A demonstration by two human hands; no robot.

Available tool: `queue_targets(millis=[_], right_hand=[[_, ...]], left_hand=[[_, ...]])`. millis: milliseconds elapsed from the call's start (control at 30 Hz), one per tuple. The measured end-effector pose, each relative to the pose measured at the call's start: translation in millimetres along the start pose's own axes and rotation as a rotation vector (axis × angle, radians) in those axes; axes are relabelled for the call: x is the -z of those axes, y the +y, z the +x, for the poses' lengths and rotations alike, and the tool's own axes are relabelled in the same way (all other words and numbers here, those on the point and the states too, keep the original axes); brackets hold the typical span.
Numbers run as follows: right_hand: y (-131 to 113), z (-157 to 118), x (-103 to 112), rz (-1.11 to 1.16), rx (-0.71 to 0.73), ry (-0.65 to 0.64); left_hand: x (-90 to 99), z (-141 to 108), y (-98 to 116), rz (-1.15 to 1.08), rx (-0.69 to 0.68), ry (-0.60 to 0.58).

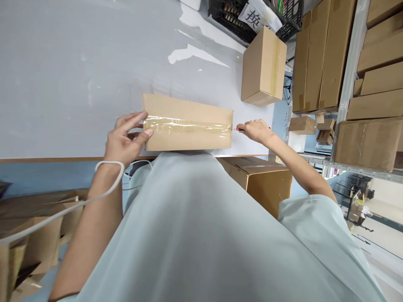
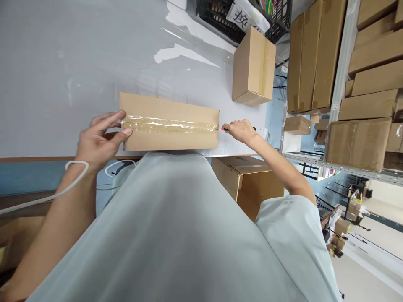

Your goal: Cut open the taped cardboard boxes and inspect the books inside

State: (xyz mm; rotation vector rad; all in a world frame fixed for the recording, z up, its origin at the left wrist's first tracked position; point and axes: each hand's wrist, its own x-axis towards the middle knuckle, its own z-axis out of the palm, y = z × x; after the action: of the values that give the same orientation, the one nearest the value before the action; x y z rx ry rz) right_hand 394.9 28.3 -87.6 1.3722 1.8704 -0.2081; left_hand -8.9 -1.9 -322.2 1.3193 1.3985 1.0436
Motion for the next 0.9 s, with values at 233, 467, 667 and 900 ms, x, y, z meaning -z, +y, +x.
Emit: queue_targets(millis=[233, 467, 667, 900], right_hand=[[2.2, -9.9, -66.6, 1.118, 0.039, 0.484], [-116.7, 62.0, -111.1, 1.751, -0.266, 0.528], [-115.4, 30.0, -73.2, 1.616, -0.267, 0.620], [-59.7, -23.3, -28.5, 1.183, -0.299, 0.701]], left_hand=[[53.1, 1.7, -26.9, 0.036, 0.172, 0.175], [67.9, -1.0, -20.0, 0.023, 0.281, 0.230], [43.9, 7.4, -38.4, 0.067, 0.264, 0.196], [-53.4, 13.4, -45.5, 0.005, 0.309, -0.207]])
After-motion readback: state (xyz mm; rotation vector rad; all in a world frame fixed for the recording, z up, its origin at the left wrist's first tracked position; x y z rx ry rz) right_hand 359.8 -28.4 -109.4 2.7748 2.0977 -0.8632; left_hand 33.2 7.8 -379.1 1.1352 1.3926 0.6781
